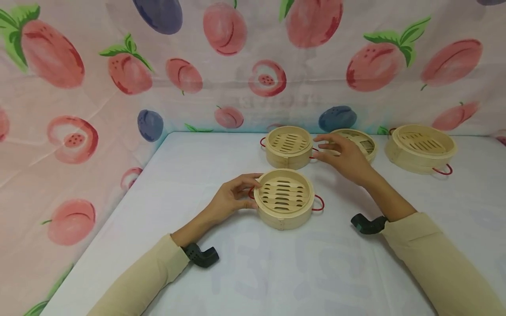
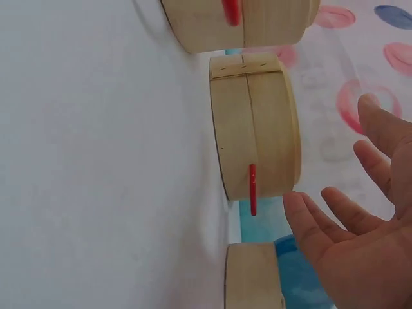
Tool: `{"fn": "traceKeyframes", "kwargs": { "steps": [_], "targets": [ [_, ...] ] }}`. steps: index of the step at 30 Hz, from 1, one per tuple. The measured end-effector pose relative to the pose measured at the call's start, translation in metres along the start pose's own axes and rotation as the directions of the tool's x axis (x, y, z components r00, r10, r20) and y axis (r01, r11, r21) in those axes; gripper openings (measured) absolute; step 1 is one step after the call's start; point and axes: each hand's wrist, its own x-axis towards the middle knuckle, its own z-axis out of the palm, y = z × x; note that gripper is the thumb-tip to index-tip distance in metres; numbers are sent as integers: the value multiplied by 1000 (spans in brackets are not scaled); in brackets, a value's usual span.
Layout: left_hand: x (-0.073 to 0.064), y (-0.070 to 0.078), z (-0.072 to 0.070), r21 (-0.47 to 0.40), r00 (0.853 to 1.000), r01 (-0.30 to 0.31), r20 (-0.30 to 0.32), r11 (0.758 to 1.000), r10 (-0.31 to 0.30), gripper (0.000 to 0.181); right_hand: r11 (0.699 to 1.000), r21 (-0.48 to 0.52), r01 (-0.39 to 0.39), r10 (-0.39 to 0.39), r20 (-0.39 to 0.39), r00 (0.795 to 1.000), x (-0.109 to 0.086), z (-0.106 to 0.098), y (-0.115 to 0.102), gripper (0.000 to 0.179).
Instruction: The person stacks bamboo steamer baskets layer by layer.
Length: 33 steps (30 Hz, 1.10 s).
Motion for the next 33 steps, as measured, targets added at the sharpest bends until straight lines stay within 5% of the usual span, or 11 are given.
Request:
{"fn": "traceKeyframes", "kwargs": {
  "steps": [22,28,33],
  "targets": [
    [-3,-4,0,-57,1000,25,-3,998,-26,48,986,168,17,-19,8,1000,19,24,22,49],
    [-3,-3,-2,-53,1000,27,3,998,-27,48,998,19,54,-55,11,998,20,31,24,50],
    [-3,-2,-3,-46,1000,21,10,999,-20,47,983,-94,155,-157,-15,987,21,36,27,46]
  ]
}}
